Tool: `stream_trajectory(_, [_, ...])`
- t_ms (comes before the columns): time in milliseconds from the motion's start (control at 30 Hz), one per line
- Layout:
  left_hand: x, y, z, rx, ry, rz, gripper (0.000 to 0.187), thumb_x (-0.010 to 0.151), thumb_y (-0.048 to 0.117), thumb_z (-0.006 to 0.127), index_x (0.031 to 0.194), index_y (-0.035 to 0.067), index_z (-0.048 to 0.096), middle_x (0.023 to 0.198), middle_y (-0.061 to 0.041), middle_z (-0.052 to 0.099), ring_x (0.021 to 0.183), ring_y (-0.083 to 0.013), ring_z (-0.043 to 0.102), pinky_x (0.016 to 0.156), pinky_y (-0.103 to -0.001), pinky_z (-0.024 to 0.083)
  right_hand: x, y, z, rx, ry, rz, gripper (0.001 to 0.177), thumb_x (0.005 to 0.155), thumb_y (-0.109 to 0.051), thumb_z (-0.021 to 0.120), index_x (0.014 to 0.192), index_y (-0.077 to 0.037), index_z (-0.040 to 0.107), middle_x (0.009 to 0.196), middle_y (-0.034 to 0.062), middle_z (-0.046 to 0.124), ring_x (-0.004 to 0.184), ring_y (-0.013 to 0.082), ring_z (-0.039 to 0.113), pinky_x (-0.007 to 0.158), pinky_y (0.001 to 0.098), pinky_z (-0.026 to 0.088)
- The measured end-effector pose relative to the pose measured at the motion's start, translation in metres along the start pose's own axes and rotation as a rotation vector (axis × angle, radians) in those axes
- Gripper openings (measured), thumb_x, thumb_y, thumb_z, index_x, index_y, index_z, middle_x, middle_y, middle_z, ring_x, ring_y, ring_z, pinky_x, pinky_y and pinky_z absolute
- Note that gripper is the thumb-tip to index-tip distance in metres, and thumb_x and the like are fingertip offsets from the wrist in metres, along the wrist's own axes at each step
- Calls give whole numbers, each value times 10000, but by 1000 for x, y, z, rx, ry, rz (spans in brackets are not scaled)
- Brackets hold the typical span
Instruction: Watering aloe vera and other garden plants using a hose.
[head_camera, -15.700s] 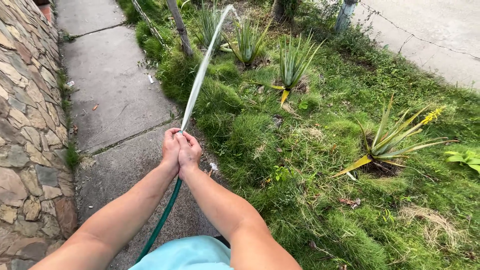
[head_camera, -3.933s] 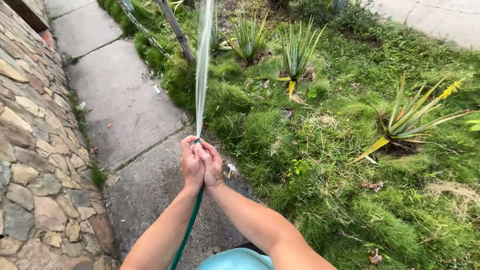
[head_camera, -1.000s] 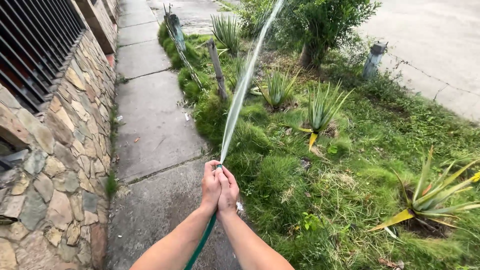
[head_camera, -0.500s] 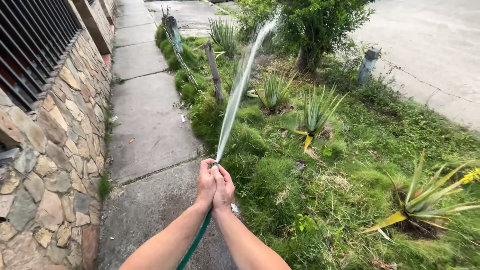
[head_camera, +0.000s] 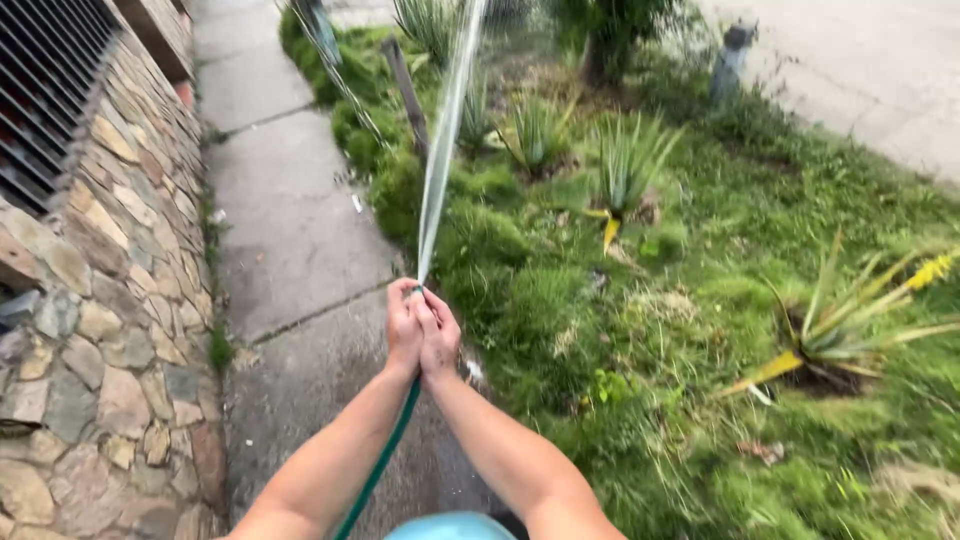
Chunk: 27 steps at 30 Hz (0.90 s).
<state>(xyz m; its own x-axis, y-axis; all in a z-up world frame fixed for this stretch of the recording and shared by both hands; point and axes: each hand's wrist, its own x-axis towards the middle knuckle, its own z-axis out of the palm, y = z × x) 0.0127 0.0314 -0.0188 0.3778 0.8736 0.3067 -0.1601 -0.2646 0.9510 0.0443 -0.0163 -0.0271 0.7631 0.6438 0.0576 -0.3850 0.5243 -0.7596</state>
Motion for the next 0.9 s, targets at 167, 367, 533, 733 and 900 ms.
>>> stream_trajectory(167, [-2, -12, -5, -76, -31, -23, 206, 1032, 166, 518, 1228, 105, 506, 785, -50, 616, 658, -128, 628, 552, -283, 510, -8, 2, 0, 77, 9, 57, 406, 960, -247, 683, 1294, -17, 671, 1106, 34, 708, 971, 109, 646, 875, 248, 522])
stream_trajectory(367, [-6, 28, -1, 84, -6, -4, 199, 1038, 176, 513, 1223, 105, 506, 769, -44, 631, 655, -116, 629, 540, -277, 497, -8, -8, 8, 147, -37, 43, 404, 957, -209, 683, 1309, -10, 661, 1101, 51, 709, 957, 122, 647, 858, 261, 527])
stream_trajectory(533, [-12, 28, -6, -7, -25, 32, 217, 1033, 168, 519, 1238, 99, 500, 819, -22, 625, 682, -104, 626, 568, -266, 513, -11, -3, 4, 112, -100, -70, 404, 958, -189, 678, 1308, 12, 664, 1138, 60, 715, 1011, 124, 667, 926, 256, 540])
stream_trajectory(733, [-7, 14, 0, -99, -61, 48, 237, 1034, 160, 526, 1259, 94, 490, 833, -7, 598, 696, -96, 607, 587, -261, 499, -8, -6, 0, 117, -53, -47, 401, 954, -179, 681, 1310, 3, 659, 1130, 60, 716, 991, 132, 661, 895, 264, 535])
stream_trajectory(900, [1, 24, -5, -32, -3, 61, 219, 1034, 161, 526, 1237, 82, 512, 810, -7, 598, 690, -90, 600, 577, -255, 499, -13, -25, 17, 154, -83, -11, 403, 958, -173, 675, 1322, -2, 660, 1123, 65, 714, 979, 122, 655, 887, 257, 532])
